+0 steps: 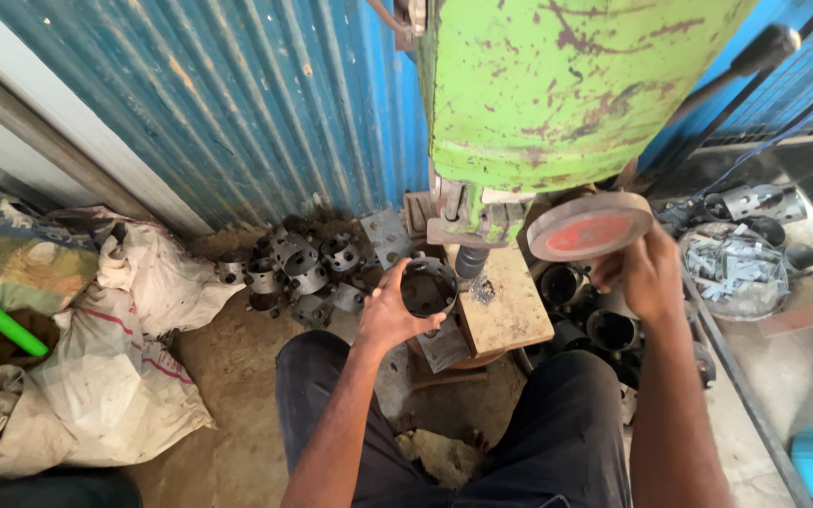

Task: The person holds metal cylinders one by one and presses them against a rotating grinding wheel on a machine, while also using a drilling or reaming tool to clear the center of the cylinders.

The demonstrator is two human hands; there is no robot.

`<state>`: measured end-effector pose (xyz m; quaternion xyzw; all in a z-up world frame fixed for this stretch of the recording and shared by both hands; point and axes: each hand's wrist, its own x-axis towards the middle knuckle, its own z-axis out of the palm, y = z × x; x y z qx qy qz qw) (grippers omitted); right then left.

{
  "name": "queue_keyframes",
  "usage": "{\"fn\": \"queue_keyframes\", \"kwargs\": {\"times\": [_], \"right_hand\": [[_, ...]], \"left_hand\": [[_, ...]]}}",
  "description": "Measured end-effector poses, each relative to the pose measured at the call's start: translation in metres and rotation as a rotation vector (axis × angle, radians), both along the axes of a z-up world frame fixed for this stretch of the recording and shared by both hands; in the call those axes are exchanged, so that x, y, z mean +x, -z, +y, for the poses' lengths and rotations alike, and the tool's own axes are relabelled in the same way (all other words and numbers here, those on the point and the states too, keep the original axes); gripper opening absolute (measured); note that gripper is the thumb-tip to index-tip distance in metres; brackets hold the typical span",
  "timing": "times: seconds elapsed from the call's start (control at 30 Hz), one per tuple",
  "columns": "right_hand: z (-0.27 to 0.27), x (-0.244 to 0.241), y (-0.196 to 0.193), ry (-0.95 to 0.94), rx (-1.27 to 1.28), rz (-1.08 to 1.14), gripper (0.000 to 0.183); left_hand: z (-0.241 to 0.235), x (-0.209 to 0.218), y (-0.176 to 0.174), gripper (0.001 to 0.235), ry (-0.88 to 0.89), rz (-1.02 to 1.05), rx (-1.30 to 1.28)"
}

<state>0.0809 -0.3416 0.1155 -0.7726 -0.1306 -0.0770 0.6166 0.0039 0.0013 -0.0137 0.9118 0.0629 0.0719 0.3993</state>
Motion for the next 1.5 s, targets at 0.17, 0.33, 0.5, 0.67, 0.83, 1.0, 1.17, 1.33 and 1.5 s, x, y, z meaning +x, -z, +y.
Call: {"fn": "queue_keyframes", "kwargs": {"times": [0.17,0.33,0.5,0.67,0.83,1.0,1.17,1.33,1.5], "right_hand": [[0.002,-0.002,0.005,0.073,-0.035,0.063,0.040],[0.008,0.000,0.002,0.123,-0.065,0.015,0.040],[0.008,-0.001,0.004,0.143,-0.099,0.017,0.036],[0.008,-0.003,0.004,0.186,-0.097,-0.028,0.037],[0.015,-0.007,0.002,0.192,-0.076,-0.058,0.035],[0.012,-0.005,0.007,0.184,-0.025,-0.042,0.038],[0.010,-0.004,0.011,0.143,0.020,-0.060,0.040],[0.010,-0.004,0.010,0.144,0.042,-0.019,0.040],[0.010,-0.002,0.011,0.131,0.037,-0.035,0.038]], "left_hand": [[-0.001,-0.001,0.008,0.118,-0.001,0.009,0.009],[0.001,0.003,0.004,0.118,-0.011,-0.042,0.043],[0.001,0.001,0.006,0.118,-0.012,-0.034,0.030],[-0.002,0.000,0.005,0.119,-0.008,-0.045,0.030],[-0.001,-0.001,0.001,0.120,-0.018,0.012,0.048],[-0.003,-0.002,0.004,0.116,-0.015,-0.040,0.040],[-0.003,-0.002,0.007,0.116,-0.022,-0.067,0.042],[-0.004,-0.001,0.009,0.117,-0.024,-0.074,0.039],[-0.003,0.001,0.007,0.119,-0.022,-0.038,0.067]]}}
